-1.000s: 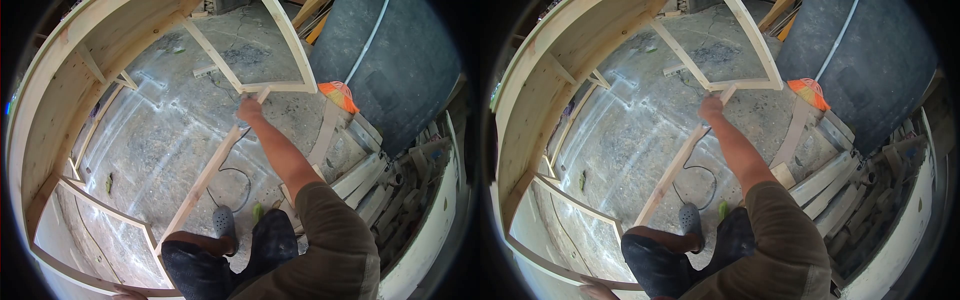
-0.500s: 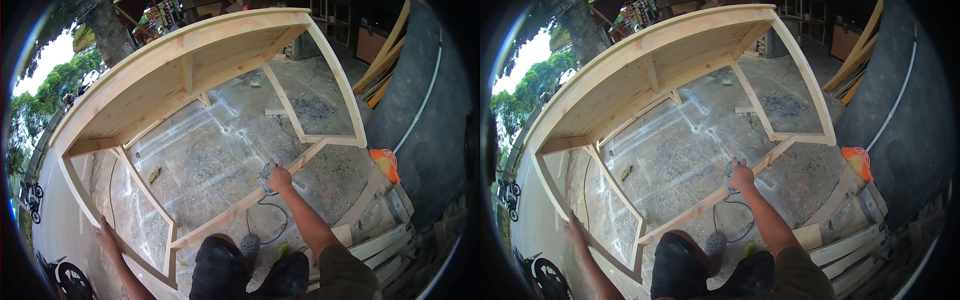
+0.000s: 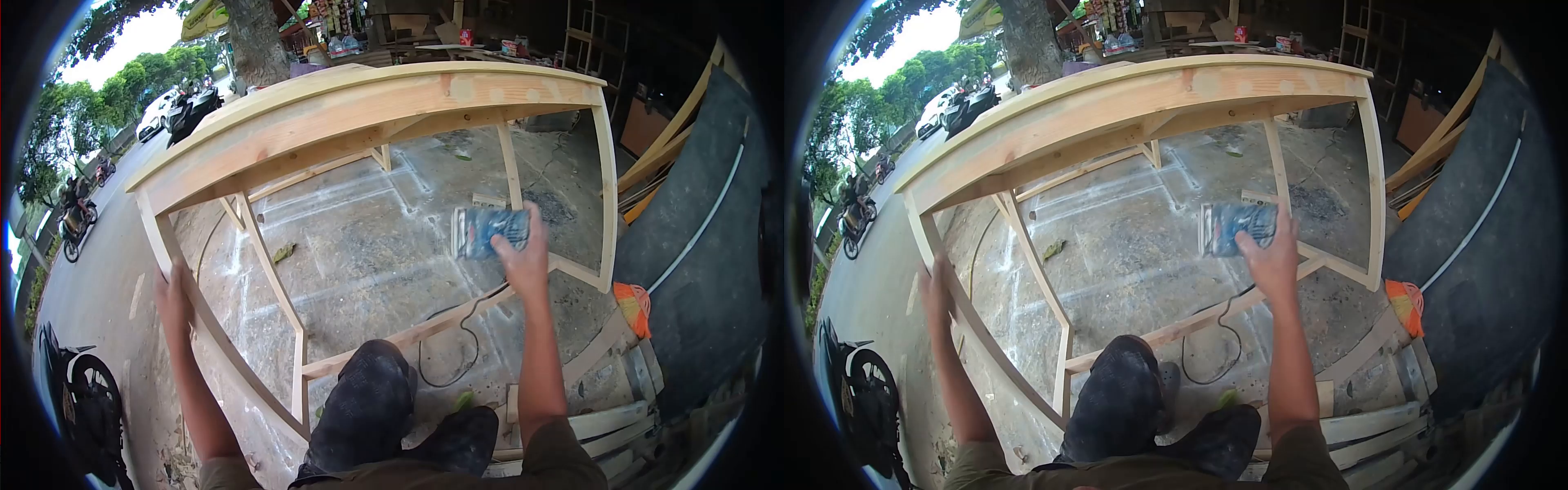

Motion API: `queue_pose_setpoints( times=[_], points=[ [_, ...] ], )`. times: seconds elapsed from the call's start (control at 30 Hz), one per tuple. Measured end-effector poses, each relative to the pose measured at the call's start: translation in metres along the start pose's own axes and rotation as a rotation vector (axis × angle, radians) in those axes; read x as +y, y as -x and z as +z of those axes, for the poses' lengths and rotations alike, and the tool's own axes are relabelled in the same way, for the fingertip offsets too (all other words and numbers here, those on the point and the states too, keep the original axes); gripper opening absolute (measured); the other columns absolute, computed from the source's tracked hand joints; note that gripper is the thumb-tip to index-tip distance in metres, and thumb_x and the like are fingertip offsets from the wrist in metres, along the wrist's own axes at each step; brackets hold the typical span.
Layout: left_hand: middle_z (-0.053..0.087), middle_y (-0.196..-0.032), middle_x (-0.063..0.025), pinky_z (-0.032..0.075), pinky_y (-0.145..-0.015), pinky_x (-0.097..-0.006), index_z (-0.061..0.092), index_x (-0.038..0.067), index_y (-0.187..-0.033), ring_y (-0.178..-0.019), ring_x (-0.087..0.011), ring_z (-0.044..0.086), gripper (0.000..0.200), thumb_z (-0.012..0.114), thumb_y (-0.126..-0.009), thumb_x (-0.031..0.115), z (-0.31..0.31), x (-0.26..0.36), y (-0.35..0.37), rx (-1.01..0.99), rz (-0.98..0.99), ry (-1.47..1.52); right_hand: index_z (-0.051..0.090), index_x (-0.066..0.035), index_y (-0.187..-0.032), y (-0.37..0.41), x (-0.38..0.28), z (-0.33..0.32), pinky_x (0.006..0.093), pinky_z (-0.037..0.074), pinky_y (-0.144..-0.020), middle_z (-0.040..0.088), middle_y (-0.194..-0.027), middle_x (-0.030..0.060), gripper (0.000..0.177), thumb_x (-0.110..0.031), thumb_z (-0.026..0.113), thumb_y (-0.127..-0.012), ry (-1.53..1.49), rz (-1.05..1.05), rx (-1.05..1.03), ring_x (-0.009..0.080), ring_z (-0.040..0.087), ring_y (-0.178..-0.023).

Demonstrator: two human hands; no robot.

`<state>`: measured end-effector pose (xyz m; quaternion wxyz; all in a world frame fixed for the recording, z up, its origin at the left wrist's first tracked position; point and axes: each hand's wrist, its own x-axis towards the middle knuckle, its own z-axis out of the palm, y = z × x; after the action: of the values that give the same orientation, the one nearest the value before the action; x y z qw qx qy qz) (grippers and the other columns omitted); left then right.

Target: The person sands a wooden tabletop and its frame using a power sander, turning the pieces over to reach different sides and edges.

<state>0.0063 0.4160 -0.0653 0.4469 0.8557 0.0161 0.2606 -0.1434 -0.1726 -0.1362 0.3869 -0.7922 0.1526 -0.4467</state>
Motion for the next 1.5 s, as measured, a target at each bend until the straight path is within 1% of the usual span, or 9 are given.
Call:
queue_pose_setpoints(
  times=[0.07, 0.17, 0.27, 0.4, 0.53, 0.77, 0.93, 1.13, 1.5],
  points=[
    [0.04, -0.165, -0.0248, 0.033, -0.122, -0.044, 0.028, 0.002, -0.168, -0.148, -0.0333, 0.045, 0.091, 0.056, -0.104, 0.061, -0.005, 0.029, -0.072, 0.257, 0.188, 0.204, 0.048, -0.011, -0.154, -0.045, -0.053, -0.039, 0.0461, 0.051, -0.102, 0.058, -0.127, 0.0211, 0.081, -0.02, 0.084, -0.082, 0.121, -0.099, 0.1, 0.0392, 0.064, -0.113],
    [0.06, -0.148, -0.0178, 0.037, -0.118, -0.0368, 0.056, -0.002, -0.151, -0.137, -0.0261, 0.054, 0.072, 0.059, -0.105, 0.054, -0.026, 0.05, -0.19, 0.125, 0.434, 0.247, 0.047, -0.014, -0.156, -0.115, -0.101, -0.058, 0.0486, 0.052, -0.102, 0.058, -0.129, 0.0235, 0.082, -0.031, 0.083, -0.084, 0.242, -0.198, 0.202, 0.0428, 0.066, -0.114],
    [0.067, -0.131, -0.01, 0.043, -0.108, -0.0315, 0.066, -0.001, -0.14, -0.121, -0.0187, 0.06, 0.061, 0.062, -0.106, 0.049, -0.014, 0.042, -0.214, -0.002, 0.252, 0.575, 0.044, -0.016, -0.159, -0.178, -0.111, -0.047, 0.0501, 0.052, -0.106, 0.057, -0.132, 0.0271, 0.086, -0.042, 0.081, -0.085, 0.383, -0.211, 0.181, 0.0462, 0.065, -0.12],
    [0.065, -0.101, -0.0006, 0.045, -0.087, -0.0246, 0.069, 0.008, -0.112, -0.093, -0.0098, 0.058, 0.038, 0.071, -0.102, 0.044, -0.002, 0.05, -0.195, 0.065, 0.3, 0.749, 0.04, -0.018, -0.161, -0.203, -0.116, -0.019, 0.0507, 0.052, -0.107, 0.056, -0.135, 0.0291, 0.09, -0.044, 0.081, -0.085, 0.37, -0.16, 0.15, 0.0475, 0.064, -0.122],
    [0.063, -0.095, -0.001, 0.047, -0.078, -0.025, 0.064, 0.012, -0.109, -0.086, -0.0088, 0.059, 0.038, 0.079, -0.094, 0.044, -0.005, 0.045, -0.181, -0.005, 0.315, 0.701, 0.04, -0.017, -0.159, -0.181, -0.141, -0.006, 0.0519, 0.053, -0.106, 0.054, -0.139, 0.0278, 0.088, -0.045, 0.081, -0.085, 0.369, -0.22, 0.124, 0.0476, 0.065, -0.121],
    [0.065, -0.099, -0.0024, 0.048, -0.083, -0.0265, 0.065, 0.01, -0.112, -0.092, -0.0109, 0.06, 0.033, 0.079, -0.091, 0.031, -0.016, 0.05, -0.149, -0.059, 0.372, 0.864, 0.039, -0.01, -0.156, -0.079, -0.245, 0.049, 0.0534, 0.058, -0.096, 0.054, -0.135, 0.0287, 0.087, -0.042, 0.079, -0.086, 0.372, -0.338, 0.032, 0.0484, 0.069, -0.112],
    [0.067, -0.102, -0.0038, 0.046, -0.097, -0.0316, 0.067, 0.006, -0.111, -0.1, -0.015, 0.061, 0.023, 0.056, -0.099, 0.023, -0.02, 0.048, -0.144, -0.237, 0.357, 1.142, 0.034, -0.001, -0.155, -0.008, -0.323, 0.091, 0.0514, 0.061, -0.088, 0.052, -0.13, 0.0349, 0.089, -0.037, 0.079, -0.087, 0.352, -0.399, -0.069, 0.0504, 0.072, -0.1],
    [0.072, -0.114, -0.0101, 0.044, -0.106, -0.037, 0.068, 0.002, -0.118, -0.11, -0.0213, 0.063, 0.057, 0.03, -0.114, 0.045, -0.039, 0.052, -0.148, -0.339, 0.327, 1.058, 0.028, 0.008, -0.155, 0.05, -0.389, 0.131, 0.0464, 0.064, -0.077, 0.05, -0.127, 0.0339, 0.094, -0.038, 0.079, -0.09, 0.345, -0.478, -0.195, 0.0445, 0.075, -0.09],
    [0.073, -0.118, -0.016, 0.05, -0.106, -0.0425, 0.063, 0.002, -0.128, -0.109, -0.0259, 0.068, 0.067, 0.023, -0.113, 0.054, -0.046, 0.05, -0.17, -0.545, 0.15, 1.119, 0.038, 0.007, -0.156, 0.098, -0.457, 0.225, 0.0387, 0.064, -0.072, 0.056, -0.115, 0.0285, 0.09, -0.032, 0.077, -0.086, 0.266, -0.661, -0.171, 0.0344, 0.075, -0.087]
  ],
)
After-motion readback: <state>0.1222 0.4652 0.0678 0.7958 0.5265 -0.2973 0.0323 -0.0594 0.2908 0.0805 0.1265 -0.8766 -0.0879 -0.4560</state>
